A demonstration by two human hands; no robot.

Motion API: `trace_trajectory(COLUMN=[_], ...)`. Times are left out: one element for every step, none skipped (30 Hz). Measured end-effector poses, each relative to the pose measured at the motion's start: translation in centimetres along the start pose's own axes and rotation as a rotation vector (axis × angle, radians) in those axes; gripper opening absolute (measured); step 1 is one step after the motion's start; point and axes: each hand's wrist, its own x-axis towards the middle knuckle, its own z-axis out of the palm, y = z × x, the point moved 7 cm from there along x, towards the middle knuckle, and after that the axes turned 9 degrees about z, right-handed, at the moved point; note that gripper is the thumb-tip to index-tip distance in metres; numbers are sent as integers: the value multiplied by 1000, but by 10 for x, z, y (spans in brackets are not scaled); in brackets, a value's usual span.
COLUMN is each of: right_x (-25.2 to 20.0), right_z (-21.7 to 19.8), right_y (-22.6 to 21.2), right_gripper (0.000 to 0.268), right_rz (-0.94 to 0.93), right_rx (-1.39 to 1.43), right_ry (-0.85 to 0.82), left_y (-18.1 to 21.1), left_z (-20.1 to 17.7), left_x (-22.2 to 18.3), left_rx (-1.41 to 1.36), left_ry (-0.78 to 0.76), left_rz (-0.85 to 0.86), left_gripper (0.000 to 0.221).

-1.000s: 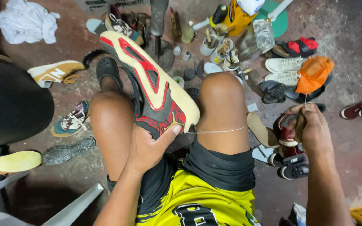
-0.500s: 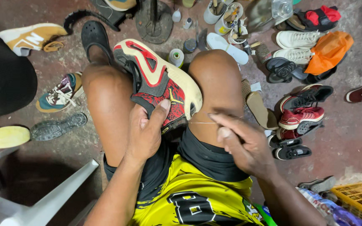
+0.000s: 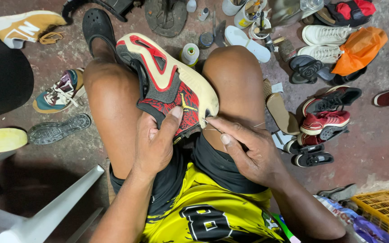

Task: The person is stitching the sole of a sneaker using a needle and thread, pulling the thread tight through the material while another person assists by holding the shoe. They work on the heel area, repeating the stitching action several times.

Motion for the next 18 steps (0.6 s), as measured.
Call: trace_trajectory(right_x=[-1, -1, -1, -2, -2, -2, -2, -2, -3, -3, -4, -4, -5, -5, -5, -5, -7, -8], right_z=[-1, -1, -1, -1, 0, 1, 1, 0, -1, -2, -3, -4, -6, -6, -8, -10, -12, -16], right_y=[-3, -4, -4, -5, -1, 3, 6, 3, -1, -5, -8, -12, -16, -17, -20, -22, -28, -33], right_gripper=[33, 32, 32, 31, 32, 33, 33, 33, 33, 32, 32, 33, 33, 34, 36, 37, 39, 42], right_rz=[-44, -50, -54, -58, 2, 61, 119, 73, 28, -18, -43, -67, -92, -78, -64, -50, -66, -83], right_rx=[0, -4, -8, -11, -9, -7, -4, -21, -37, -53, -80, -107, -136, -159, -182, -206, -271, -337], right_ry=[14, 20, 27, 34, 24, 14, 3, 23, 41, 59, 75, 91, 106, 107, 109, 112, 125, 139], left_y=[0, -1, -1, -2, -1, 0, 1, 2, 3, 4, 5, 7, 9, 12, 14, 17, 20, 22], left_z=[0, 0, 0, 0, 0, 1, 1, 1, 1, 1, 2, 2, 3, 3, 4, 5, 7, 8], left_x=[0, -1, -1, -2, -2, -3, -3, -3, -3, -3, -3, -3, -3, -3, -3, -3, -3, -2], left_rx=[-7, -5, -4, -2, 7, 16, 25, 42, 60, 77, 107, 137, 166, 207, 248, 288, 343, 399], left_ry=[1, 7, 11, 14, 12, 9, 6, 5, 5, 5, 3, 1, 0, 6, 10, 14, 14, 13], left_rz=[4, 4, 3, 1, 15, 29, 43, 46, 49, 51, 57, 63, 69, 73, 77, 81, 78, 76], left_gripper=[26, 26, 26, 25, 25, 26, 26, 25, 24, 23, 23, 22, 22, 21, 20, 19, 18, 18])
